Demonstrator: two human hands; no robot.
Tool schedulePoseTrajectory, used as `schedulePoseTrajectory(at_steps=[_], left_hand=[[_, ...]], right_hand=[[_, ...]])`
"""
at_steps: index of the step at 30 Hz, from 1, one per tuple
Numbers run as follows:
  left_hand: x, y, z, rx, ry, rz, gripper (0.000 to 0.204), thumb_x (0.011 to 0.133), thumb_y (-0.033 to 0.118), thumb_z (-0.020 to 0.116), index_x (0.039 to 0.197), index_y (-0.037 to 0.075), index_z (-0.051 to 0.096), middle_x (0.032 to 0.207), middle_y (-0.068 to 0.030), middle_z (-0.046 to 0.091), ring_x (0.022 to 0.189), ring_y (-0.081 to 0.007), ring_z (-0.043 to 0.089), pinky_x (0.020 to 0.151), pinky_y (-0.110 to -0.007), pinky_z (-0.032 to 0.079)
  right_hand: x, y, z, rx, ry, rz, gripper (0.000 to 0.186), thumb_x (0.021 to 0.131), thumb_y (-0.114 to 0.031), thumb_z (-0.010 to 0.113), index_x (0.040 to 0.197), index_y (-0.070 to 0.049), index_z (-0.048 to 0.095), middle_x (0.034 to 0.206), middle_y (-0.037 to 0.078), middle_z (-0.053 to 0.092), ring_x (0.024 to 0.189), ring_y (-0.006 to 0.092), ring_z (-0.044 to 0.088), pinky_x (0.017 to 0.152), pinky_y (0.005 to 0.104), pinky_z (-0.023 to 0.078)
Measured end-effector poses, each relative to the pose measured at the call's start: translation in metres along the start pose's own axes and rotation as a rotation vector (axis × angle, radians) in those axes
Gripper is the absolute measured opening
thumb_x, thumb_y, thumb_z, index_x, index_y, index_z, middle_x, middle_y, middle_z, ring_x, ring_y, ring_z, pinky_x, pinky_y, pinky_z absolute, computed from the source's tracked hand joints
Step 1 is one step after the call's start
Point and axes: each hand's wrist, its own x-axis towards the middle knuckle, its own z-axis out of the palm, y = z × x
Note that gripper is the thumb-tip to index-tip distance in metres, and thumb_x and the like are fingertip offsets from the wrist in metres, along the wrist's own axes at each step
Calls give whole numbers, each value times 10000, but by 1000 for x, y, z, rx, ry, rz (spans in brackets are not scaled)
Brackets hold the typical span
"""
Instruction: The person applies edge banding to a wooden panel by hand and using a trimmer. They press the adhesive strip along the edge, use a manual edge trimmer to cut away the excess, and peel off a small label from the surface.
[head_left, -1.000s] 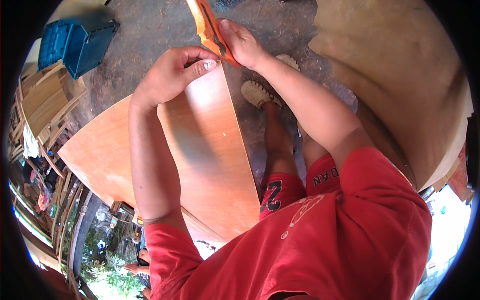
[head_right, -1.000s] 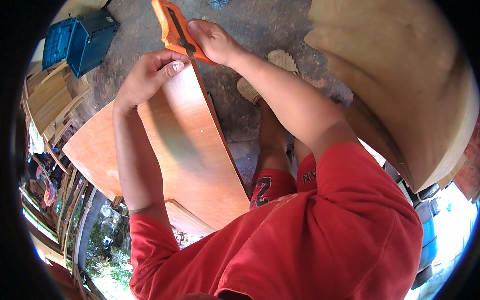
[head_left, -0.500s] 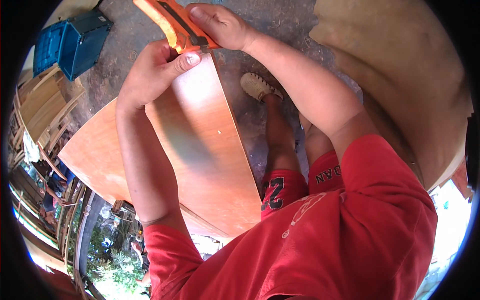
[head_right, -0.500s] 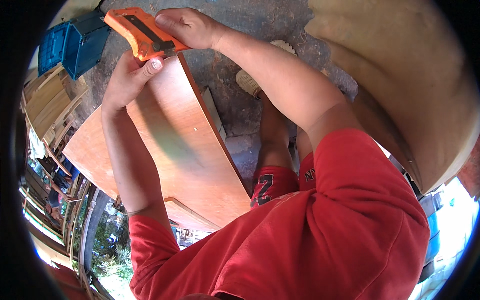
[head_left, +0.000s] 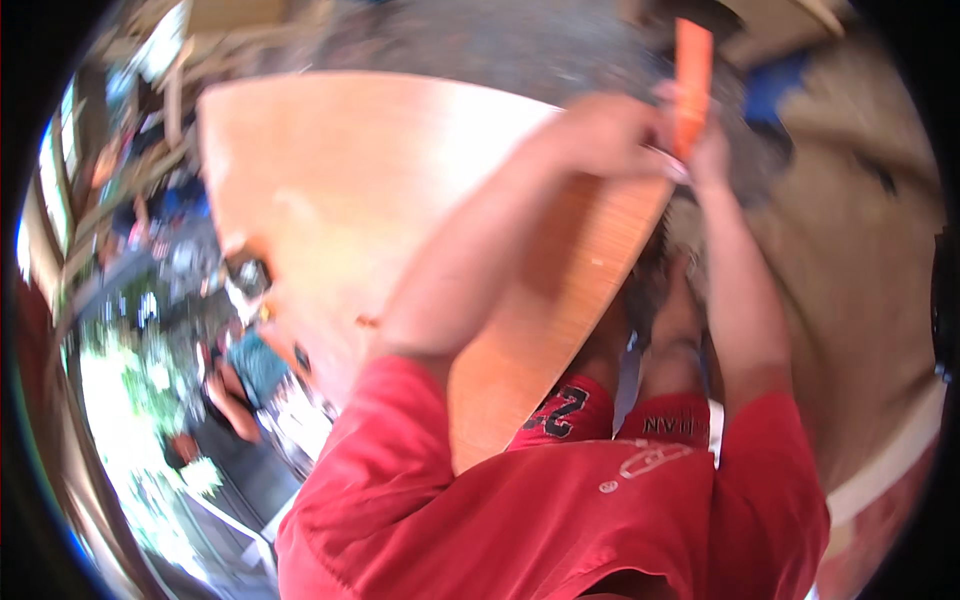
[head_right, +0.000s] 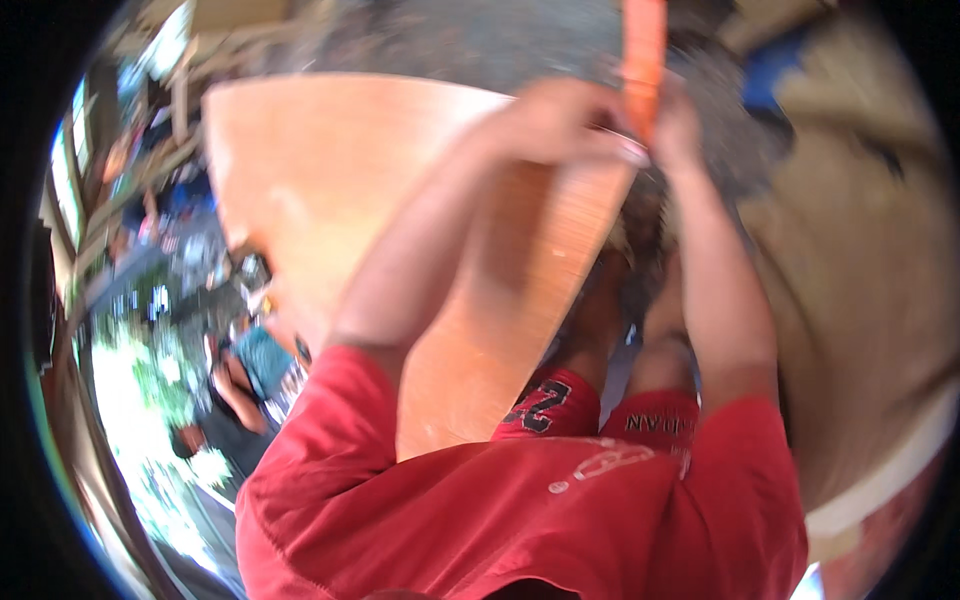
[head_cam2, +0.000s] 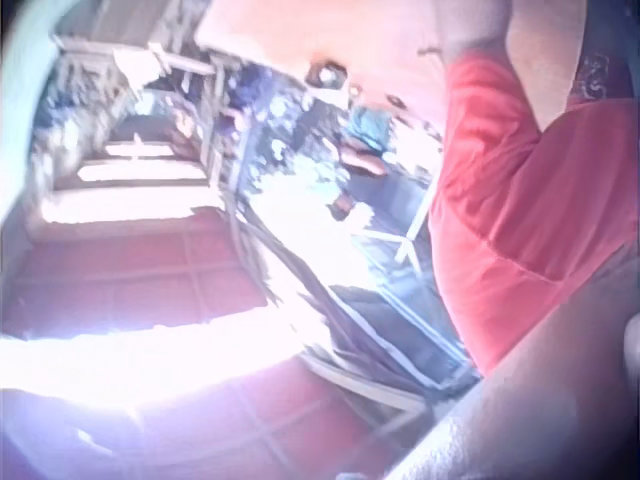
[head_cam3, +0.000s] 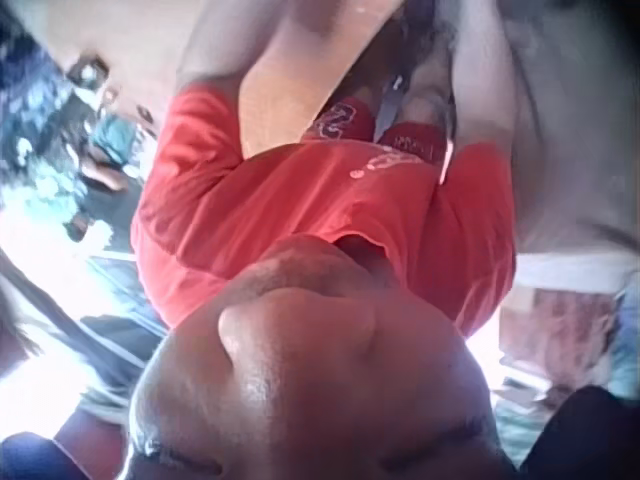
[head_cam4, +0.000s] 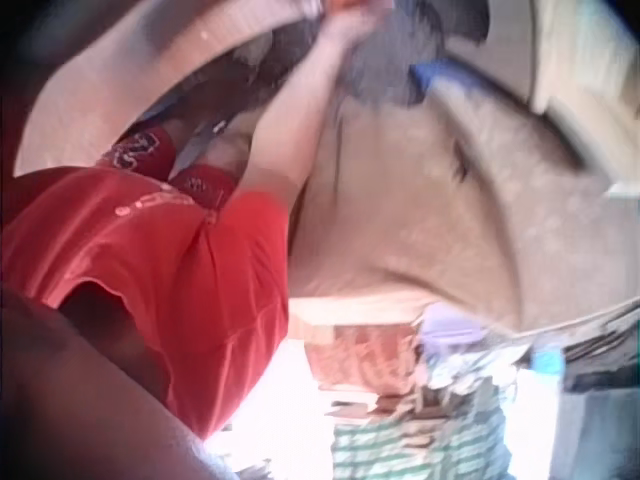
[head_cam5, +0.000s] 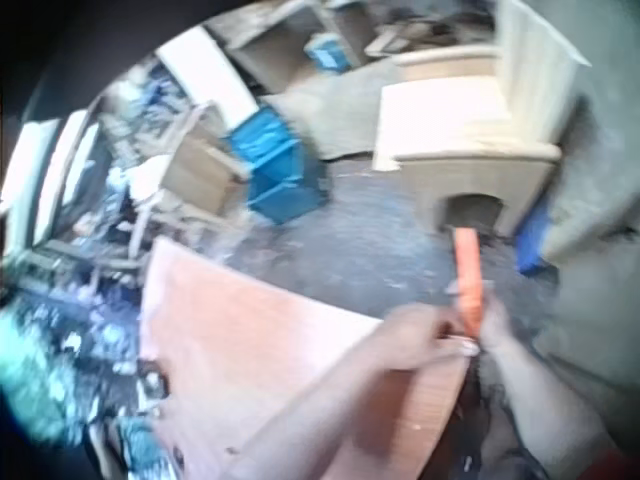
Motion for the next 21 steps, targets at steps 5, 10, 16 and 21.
schedulePoseTrajectory(at_steps=[5, 10, 16, 21], left_hand=[[-63, 22, 66, 155, 744, 262, 479, 764, 377, 711, 1121, 70, 625, 1257, -211, 524, 1202, -397, 474, 996, -544, 361], [-193, 76, 136, -292, 678, 55, 364, 833, 298, 657, 1084, 41, 596, 1280, -231, 493, 1204, -436, 458, 1001, -522, 375], [-316, 109, 217, -352, 578, -340, 402, 823, 269, 700, 1144, 48, 604, 1334, -210, 482, 1233, -388, 472, 1035, -465, 402], [-343, 132, 211, -399, 597, -556, 438, 813, 272, 706, 1168, 43, 590, 1305, -198, 495, 1220, -377, 474, 1020, -455, 410]], right_hand=[[-25, -61, -11, 439, 147, 353, 487, 1025, -463, 385, 1206, -26, 501, 647, -51, 389, 542, 62, 375, 499, 224, 328], [-73, -77, -58, 126, 189, 575, 725, 949, -664, 381, 1375, -79, 436, 627, -59, 319, 488, 49, 292, 422, 209, 255], [-124, -113, -118, -310, -112, 711, 755, 955, -591, 464, 1454, -37, 349, 1456, 96, 403, 1330, 228, 397, 1106, 344, 310], [-121, -123, -135, -409, -206, 776, 662, 949, -573, 499, 1366, -62, 445, 1267, 79, 529, 1144, 212, 526, 968, 356, 426]])
